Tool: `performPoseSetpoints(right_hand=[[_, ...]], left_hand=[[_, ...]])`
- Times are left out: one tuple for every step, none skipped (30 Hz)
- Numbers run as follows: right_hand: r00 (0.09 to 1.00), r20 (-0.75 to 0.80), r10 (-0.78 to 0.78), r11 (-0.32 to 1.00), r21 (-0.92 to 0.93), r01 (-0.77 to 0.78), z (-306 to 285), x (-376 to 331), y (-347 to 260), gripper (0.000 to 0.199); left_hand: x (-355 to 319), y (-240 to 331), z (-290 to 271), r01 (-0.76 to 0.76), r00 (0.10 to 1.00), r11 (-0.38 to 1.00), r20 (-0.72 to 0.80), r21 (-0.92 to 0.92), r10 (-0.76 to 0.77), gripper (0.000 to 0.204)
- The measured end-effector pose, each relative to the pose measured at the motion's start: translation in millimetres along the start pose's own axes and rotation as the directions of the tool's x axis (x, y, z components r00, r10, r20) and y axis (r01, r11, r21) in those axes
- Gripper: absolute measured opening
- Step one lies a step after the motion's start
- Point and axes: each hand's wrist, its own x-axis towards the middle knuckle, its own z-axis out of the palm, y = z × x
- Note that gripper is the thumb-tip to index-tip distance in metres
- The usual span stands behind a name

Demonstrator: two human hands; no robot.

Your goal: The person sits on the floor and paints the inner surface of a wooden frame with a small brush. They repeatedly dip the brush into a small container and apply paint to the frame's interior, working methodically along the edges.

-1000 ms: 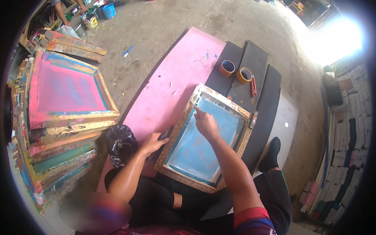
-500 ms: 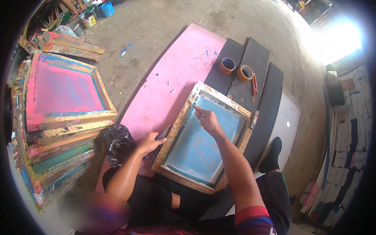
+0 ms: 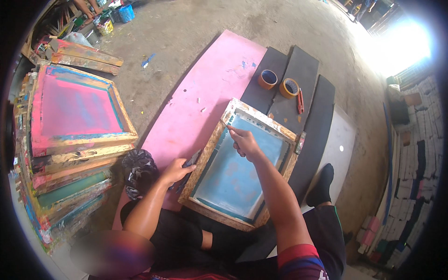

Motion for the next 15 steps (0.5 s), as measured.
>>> performPoseSetpoints(right_hand=[[1.000, -0.008, -0.024, 0.999, -0.036, 0.024, 0.7, 1.1, 3.8, 0.049], [0.991, -0.046, -0.128, 0.983, -0.139, 0.121, 2.1, 5.4, 12.9, 0.049], [0.969, -0.074, -0.234, 0.947, -0.244, 0.210, 4.5, 9.8, 24.3, 0.050], [0.937, -0.089, -0.338, 0.892, -0.348, 0.289, 7.8, 10.3, 30.5, 0.051], [0.907, -0.120, -0.403, 0.839, -0.444, 0.314, 9.4, 9.5, 36.8, 0.051], [0.872, -0.144, -0.468, 0.777, -0.537, 0.328, 11.0, 8.7, 43.0, 0.051], [0.833, -0.160, -0.530, 0.708, -0.624, 0.330, 15.7, 4.0, 40.1, 0.051], [0.852, -0.178, -0.492, 0.733, -0.614, 0.294, 18.8, -0.4, 36.3, 0.050], [0.870, -0.196, -0.453, 0.756, -0.602, 0.258, 21.1, -6.2, 33.0, 0.049], [0.885, -0.216, -0.412, 0.777, -0.591, 0.217, 22.4, -14.4, 26.5, 0.049], [0.885, -0.237, -0.401, 0.776, -0.601, 0.190, 22.6, -20.1, 24.7, 0.047], [0.884, -0.258, -0.389, 0.775, -0.611, 0.163, 23.2, -25.9, 24.7, 0.046], [0.882, -0.279, -0.381, 0.773, -0.619, 0.138, 22.9, -30.2, 25.6, 0.044], [0.873, -0.284, -0.397, 0.758, -0.637, 0.138, 22.8, -33.7, 28.1, 0.043], [0.864, -0.289, -0.413, 0.743, -0.655, 0.137, 22.8, -37.1, 31.0, 0.042]], left_hand=[[-2.3, 4.5, 0.0, 0.003, 1.000, 1.000, 0.000, 0.001, -0.003, 0.040], [-2.0, 4.2, 0.1, 0.006, 1.000, 1.000, 0.002, 0.005, -0.006, 0.040], [-0.9, 2.7, 0.5, 0.009, 1.000, 1.000, 0.005, 0.010, -0.009, 0.040], [-0.5, 2.1, 0.5, 0.014, 1.000, 1.000, 0.007, 0.014, -0.014, 0.040], [-0.2, 1.5, 0.1, 0.012, 1.000, 1.000, 0.010, 0.001, -0.012, 0.040], [0.2, 1.2, -0.4, 0.009, 1.000, 1.000, 0.013, -0.012, -0.009, 0.040], [-0.5, 0.1, -0.3, 0.009, 1.000, 1.000, 0.019, -0.026, -0.009, 0.040], [0.0, -3.4, -1.0, 0.013, 1.000, 1.000, 0.021, -0.023, -0.013, 0.040], [1.4, -8.5, -2.5, 0.017, 1.000, 1.000, 0.024, -0.019, -0.017, 0.040], [1.0, -6.0, -2.8, 0.019, 0.999, 1.000, 0.029, -0.015, -0.019, 0.040], [0.3, -3.8, -2.4, 0.027, 0.999, 1.000, 0.028, -0.011, -0.027, 0.040], [-0.7, -1.7, -1.9, 0.036, 0.999, 0.999, 0.026, -0.007, -0.035, 0.040], [-2.3, 3.9, -1.9, 0.042, 0.999, 0.999, 0.022, -0.002, -0.042, 0.040], [-2.8, 5.5, -1.6, 0.037, 0.999, 0.999, 0.022, -0.001, -0.037, 0.041], [-3.1, 6.5, -1.4, 0.033, 0.999, 0.999, 0.021, 0.000, -0.033, 0.041]])
